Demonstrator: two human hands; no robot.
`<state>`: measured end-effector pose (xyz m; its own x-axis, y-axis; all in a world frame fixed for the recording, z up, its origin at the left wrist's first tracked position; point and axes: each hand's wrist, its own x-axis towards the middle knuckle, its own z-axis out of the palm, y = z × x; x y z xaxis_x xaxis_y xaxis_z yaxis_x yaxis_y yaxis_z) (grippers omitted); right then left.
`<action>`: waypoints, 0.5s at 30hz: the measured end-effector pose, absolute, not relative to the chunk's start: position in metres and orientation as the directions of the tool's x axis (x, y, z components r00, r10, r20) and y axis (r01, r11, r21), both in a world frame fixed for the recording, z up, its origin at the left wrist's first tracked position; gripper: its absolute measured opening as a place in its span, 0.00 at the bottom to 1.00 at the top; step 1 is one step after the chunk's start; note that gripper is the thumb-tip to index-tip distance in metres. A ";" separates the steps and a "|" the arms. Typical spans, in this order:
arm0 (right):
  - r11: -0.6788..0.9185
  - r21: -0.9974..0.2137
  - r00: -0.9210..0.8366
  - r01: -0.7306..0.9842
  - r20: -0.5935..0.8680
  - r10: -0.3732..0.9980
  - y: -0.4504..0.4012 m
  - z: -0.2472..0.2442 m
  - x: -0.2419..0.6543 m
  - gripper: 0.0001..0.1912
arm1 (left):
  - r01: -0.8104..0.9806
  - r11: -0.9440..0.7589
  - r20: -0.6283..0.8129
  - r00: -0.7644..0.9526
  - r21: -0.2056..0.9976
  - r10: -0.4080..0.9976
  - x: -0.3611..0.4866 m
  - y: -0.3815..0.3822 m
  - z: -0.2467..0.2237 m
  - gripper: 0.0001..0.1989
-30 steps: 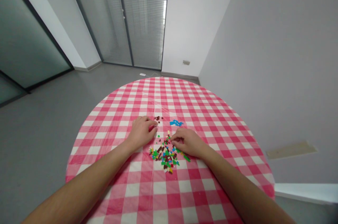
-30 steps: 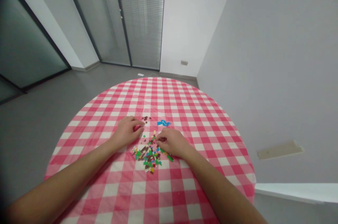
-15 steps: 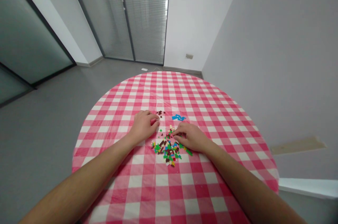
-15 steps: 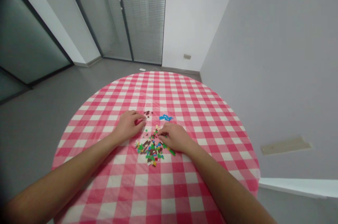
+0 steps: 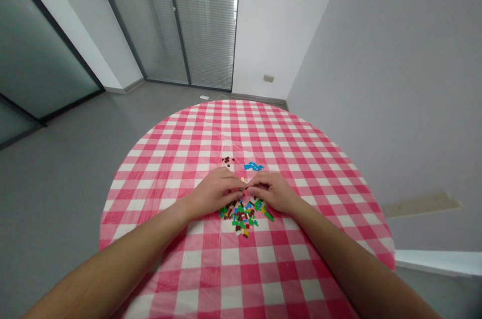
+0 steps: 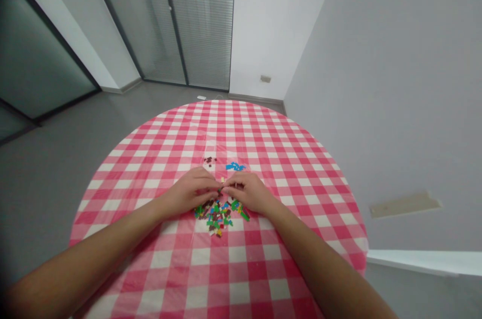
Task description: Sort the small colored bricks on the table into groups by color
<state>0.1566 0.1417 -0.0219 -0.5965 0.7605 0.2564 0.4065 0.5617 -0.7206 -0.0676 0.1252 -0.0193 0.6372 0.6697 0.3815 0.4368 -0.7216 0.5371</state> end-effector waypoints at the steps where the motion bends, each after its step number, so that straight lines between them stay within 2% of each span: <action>1: 0.566 -0.721 -0.610 0.400 0.252 0.752 0.141 -0.021 0.156 0.06 | 0.429 -0.725 0.376 0.648 0.539 0.662 -0.066 0.125 -0.020 0.10; 15: 0.523 -0.757 -0.652 0.390 0.173 0.738 0.139 -0.018 0.155 0.09 | 0.457 -0.732 0.376 0.648 0.504 0.663 -0.061 0.123 -0.024 0.08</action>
<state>0.1548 0.1395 -0.0181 -0.6524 0.7377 0.1734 0.3904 0.5233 -0.7575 -0.0610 0.1230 -0.0238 0.6475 0.6630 0.3758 0.4572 -0.7324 0.5045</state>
